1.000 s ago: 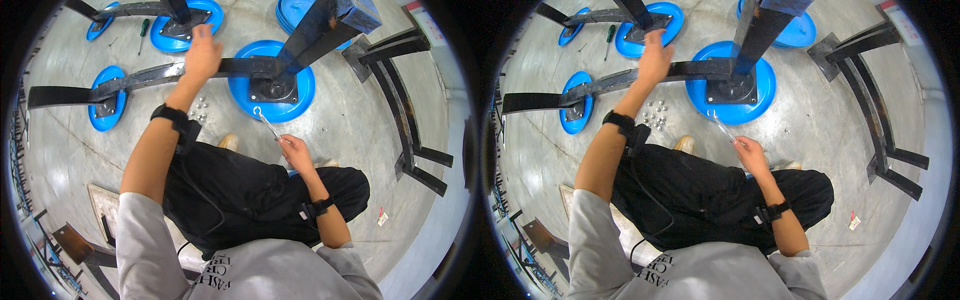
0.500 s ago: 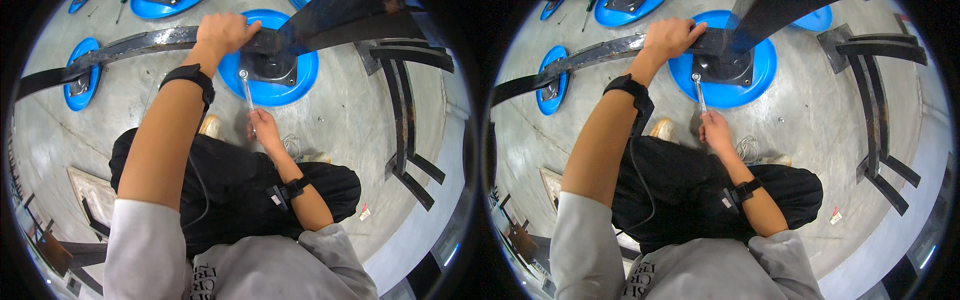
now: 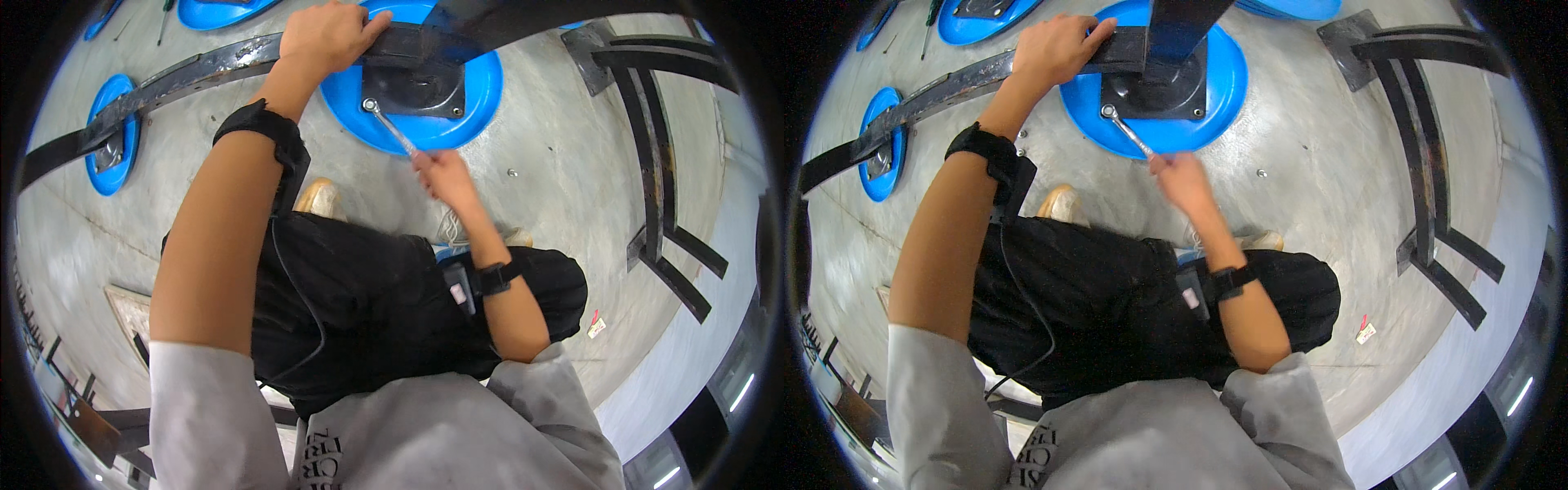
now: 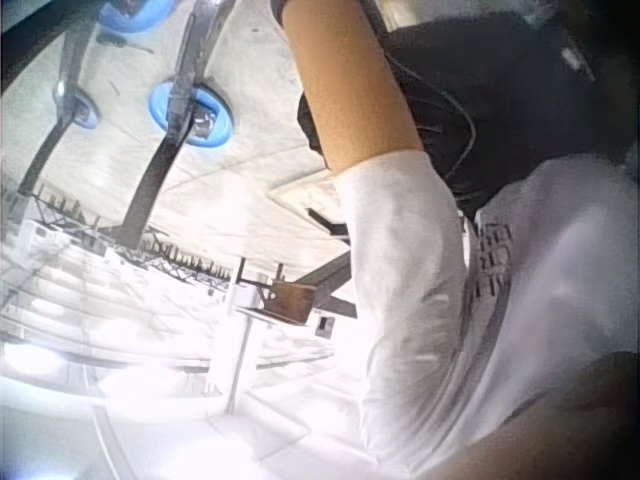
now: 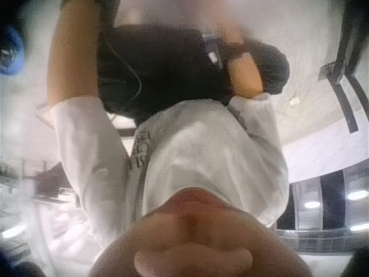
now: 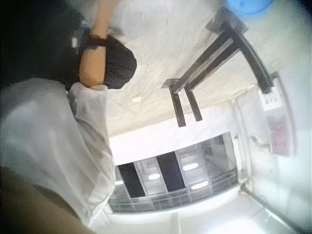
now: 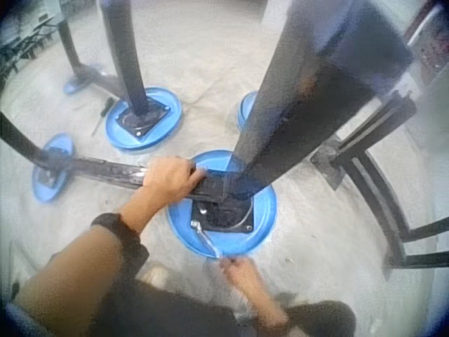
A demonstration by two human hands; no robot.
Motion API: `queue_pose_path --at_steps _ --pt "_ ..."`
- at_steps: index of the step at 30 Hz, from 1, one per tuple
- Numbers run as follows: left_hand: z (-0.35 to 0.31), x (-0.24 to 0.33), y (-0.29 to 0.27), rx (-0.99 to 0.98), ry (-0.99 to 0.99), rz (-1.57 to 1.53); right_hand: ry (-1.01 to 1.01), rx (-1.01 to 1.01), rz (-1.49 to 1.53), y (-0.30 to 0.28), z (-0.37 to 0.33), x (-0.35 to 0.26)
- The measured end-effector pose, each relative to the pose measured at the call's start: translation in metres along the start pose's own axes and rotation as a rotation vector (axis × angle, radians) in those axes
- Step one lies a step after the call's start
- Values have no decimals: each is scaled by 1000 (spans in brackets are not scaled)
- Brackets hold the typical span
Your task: The person assembles a table by tightening bolts on the underside of a table leg flange using a wrench.
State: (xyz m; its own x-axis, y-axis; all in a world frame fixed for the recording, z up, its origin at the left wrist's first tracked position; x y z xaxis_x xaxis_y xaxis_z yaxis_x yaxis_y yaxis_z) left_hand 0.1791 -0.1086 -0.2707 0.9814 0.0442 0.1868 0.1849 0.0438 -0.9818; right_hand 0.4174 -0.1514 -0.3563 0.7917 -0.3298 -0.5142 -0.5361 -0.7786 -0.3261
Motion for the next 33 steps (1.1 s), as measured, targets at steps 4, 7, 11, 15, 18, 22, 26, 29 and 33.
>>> queue_pose_path --at_steps 4,7,11,15,18,22,26,29,33 --pt "-18 -10 -12 410 257 -125 -344 439 -599 -30 -23 -46" --pt "-50 -7 -24 490 35 -267 -411 318 -384 -37 -29 -40" --pt "-97 9 17 -226 -85 -592 -193 29 48 -16 -27 2" --pt "-98 0 43 -322 -20 -467 24 -205 369 14 -20 4" --pt "-83 5 34 -266 -109 -427 7 -250 385 26 -20 -9" --pt "-99 37 34 -737 42 -166 96 -317 366 35 -13 3" --pt "-123 82 27 -778 223 -225 118 -417 335 42 -14 2" --pt "-127 79 29 -867 253 -205 165 -520 485 52 -19 -4" --pt "-119 77 28 -905 243 -241 159 -610 599 62 -15 4"
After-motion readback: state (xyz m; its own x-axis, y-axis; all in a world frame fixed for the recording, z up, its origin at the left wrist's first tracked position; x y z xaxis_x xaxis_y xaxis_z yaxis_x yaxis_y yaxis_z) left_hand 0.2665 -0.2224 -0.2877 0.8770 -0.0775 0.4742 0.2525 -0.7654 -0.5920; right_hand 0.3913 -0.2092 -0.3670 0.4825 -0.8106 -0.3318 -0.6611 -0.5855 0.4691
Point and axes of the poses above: each hand's wrist, its own z-axis towards the middle knuckle, its own y-axis out of the palm, x = y × z, the point moved 4 cm from there along z, towards the middle knuckle, and after that the axes turned 12 degrees about y, right-handed, at the moved point
